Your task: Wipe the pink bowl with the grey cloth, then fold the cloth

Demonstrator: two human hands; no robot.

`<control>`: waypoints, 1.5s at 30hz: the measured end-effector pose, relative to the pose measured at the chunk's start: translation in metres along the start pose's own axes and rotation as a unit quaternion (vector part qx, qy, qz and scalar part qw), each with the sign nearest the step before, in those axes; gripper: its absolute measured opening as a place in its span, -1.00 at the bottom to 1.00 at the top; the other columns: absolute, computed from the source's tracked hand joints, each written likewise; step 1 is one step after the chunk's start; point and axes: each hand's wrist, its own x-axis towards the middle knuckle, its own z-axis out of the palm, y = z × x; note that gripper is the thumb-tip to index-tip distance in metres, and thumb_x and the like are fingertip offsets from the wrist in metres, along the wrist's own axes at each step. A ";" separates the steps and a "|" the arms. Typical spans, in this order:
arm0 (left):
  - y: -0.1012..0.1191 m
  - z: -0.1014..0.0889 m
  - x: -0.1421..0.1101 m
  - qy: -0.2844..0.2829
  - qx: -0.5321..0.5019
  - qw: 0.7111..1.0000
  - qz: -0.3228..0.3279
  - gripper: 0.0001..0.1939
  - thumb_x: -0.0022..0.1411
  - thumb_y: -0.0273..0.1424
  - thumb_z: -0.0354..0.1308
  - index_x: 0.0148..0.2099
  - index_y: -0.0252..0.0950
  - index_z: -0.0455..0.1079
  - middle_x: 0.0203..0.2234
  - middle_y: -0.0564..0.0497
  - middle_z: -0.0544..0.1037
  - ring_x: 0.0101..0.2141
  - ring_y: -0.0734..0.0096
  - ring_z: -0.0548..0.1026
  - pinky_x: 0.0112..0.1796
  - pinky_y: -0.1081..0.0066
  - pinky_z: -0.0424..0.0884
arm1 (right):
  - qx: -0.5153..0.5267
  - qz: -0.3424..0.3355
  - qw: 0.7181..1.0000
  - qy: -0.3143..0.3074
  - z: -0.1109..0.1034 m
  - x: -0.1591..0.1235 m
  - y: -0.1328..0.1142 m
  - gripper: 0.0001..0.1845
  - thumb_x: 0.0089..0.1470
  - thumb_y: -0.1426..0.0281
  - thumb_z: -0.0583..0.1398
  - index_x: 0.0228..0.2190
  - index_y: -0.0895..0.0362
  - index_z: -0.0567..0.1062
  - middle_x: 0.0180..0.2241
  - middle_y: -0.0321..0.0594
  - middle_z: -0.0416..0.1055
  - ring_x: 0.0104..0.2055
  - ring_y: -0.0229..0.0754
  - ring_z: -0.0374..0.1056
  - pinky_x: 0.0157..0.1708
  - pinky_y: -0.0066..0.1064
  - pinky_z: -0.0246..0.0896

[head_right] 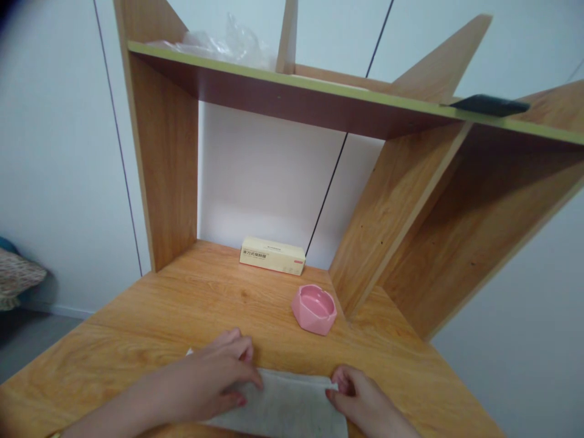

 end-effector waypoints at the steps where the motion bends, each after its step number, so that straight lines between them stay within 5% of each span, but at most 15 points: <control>1: 0.000 0.003 0.003 -0.007 0.011 1.000 0.003 -0.73 0.06 -0.42 0.18 -0.14 -0.09 0.41 -0.26 0.04 0.34 -0.16 0.30 0.24 -0.17 0.39 0.17 | 0.015 -0.007 1.000 -0.007 -0.002 0.000 -0.004 -0.63 -0.32 0.10 0.16 -0.65 0.09 0.15 -0.66 -0.43 0.03 -0.58 -0.35 -0.01 -0.56 -0.49 -0.09; 7: -0.013 0.010 0.008 -0.019 0.010 1.000 0.019 -0.72 0.04 -0.36 0.20 -0.13 -0.06 0.40 -0.27 0.05 0.33 -0.17 0.29 0.22 -0.20 0.39 0.16 | 0.034 -0.026 0.999 -0.007 -0.015 -0.004 -0.041 -0.64 -0.31 0.13 0.12 -0.64 0.07 0.06 -0.70 -0.49 -0.09 -0.63 -0.38 -0.13 -0.63 -0.51 -0.20; 12: -0.024 0.005 0.007 -0.008 0.000 0.999 0.050 -0.70 0.04 -0.32 0.20 -0.11 -0.01 0.39 -0.29 0.07 0.33 -0.20 0.32 0.23 -0.19 0.39 0.12 | 0.064 -0.087 0.994 0.027 -0.008 -0.002 -0.105 -0.72 -0.27 0.29 0.12 -0.58 0.05 0.05 -0.75 -0.56 -0.10 -0.70 -0.42 -0.13 -0.69 -0.55 -0.26; 18: -0.037 0.006 0.007 -0.005 -0.060 0.997 0.052 -0.79 0.01 -0.39 0.17 -0.22 -0.15 0.42 -0.25 0.09 0.39 -0.18 0.32 0.27 -0.14 0.38 0.14 | 0.015 -0.130 0.991 0.026 0.047 0.011 -0.171 -0.78 -0.23 0.55 0.08 -0.53 0.06 0.11 -0.72 -0.53 0.08 -0.68 -0.40 0.03 -0.68 -0.57 -0.21; 24: -0.075 -0.005 0.006 0.139 -0.058 0.985 -0.089 -0.80 0.00 -0.56 0.05 -0.29 -0.27 0.39 -0.34 0.06 0.44 -0.26 0.36 0.32 -0.14 0.37 0.14 | -0.147 -0.186 0.970 0.046 0.104 0.015 -0.200 -0.77 -0.30 0.64 0.07 -0.53 0.11 0.21 -0.58 -0.38 0.21 -0.54 -0.32 0.12 -0.57 -0.50 -0.19; 26: -0.085 -0.007 0.007 0.184 -0.011 0.972 -0.144 -0.79 0.07 -0.51 0.01 -0.24 -0.26 0.39 -0.31 0.01 0.44 -0.24 0.31 0.31 -0.18 0.35 0.16 | -0.181 -0.181 0.966 0.033 0.120 0.015 -0.205 -0.76 -0.26 0.64 0.06 -0.47 0.12 0.27 -0.55 -0.32 0.28 -0.52 -0.27 0.16 -0.55 -0.47 -0.19; 32: -0.089 -0.011 0.005 0.203 0.095 0.937 -0.269 -0.75 0.11 -0.51 -0.06 -0.19 -0.30 0.38 -0.26 -0.09 0.44 -0.20 0.19 0.31 -0.21 0.29 0.16 | -0.127 -0.209 0.970 0.002 0.152 0.019 -0.194 -0.72 -0.21 0.64 0.06 -0.37 0.14 0.28 -0.51 -0.28 0.30 -0.50 -0.26 0.19 -0.56 -0.49 -0.14; 38: -0.083 -0.022 -0.002 0.272 0.049 0.931 -0.238 -0.77 0.11 -0.45 -0.08 -0.20 -0.31 0.35 -0.35 -0.06 0.45 -0.26 0.23 0.32 -0.22 0.27 0.17 | 0.004 -0.216 0.975 0.052 0.094 0.020 -0.174 -0.73 -0.16 0.63 0.01 -0.37 0.11 0.28 -0.58 -0.41 0.21 -0.54 -0.34 0.14 -0.54 -0.54 -0.07; 42: -0.070 -0.029 -0.005 0.155 -0.160 0.966 -0.135 -0.77 0.03 -0.49 -0.10 -0.28 -0.32 0.35 -0.57 0.08 0.37 -0.48 0.45 0.32 -0.42 0.47 0.22 | -0.027 -0.188 0.981 0.028 0.061 0.007 -0.155 -0.74 -0.19 0.65 -0.02 -0.50 0.13 0.36 -0.62 -0.40 0.21 -0.54 -0.34 0.14 -0.54 -0.55 -0.05; 45: -0.061 -0.028 -0.007 -0.005 -0.274 0.957 -0.100 -0.75 -0.07 -0.51 -0.09 -0.35 -0.33 0.38 -0.70 0.15 0.26 -0.63 0.55 0.25 -0.60 0.57 0.11 | -0.062 -0.158 0.985 -0.026 0.071 -0.007 -0.138 -0.72 -0.20 0.63 0.00 -0.52 0.12 0.44 -0.56 -0.35 0.32 -0.48 -0.32 0.21 -0.49 -0.55 0.01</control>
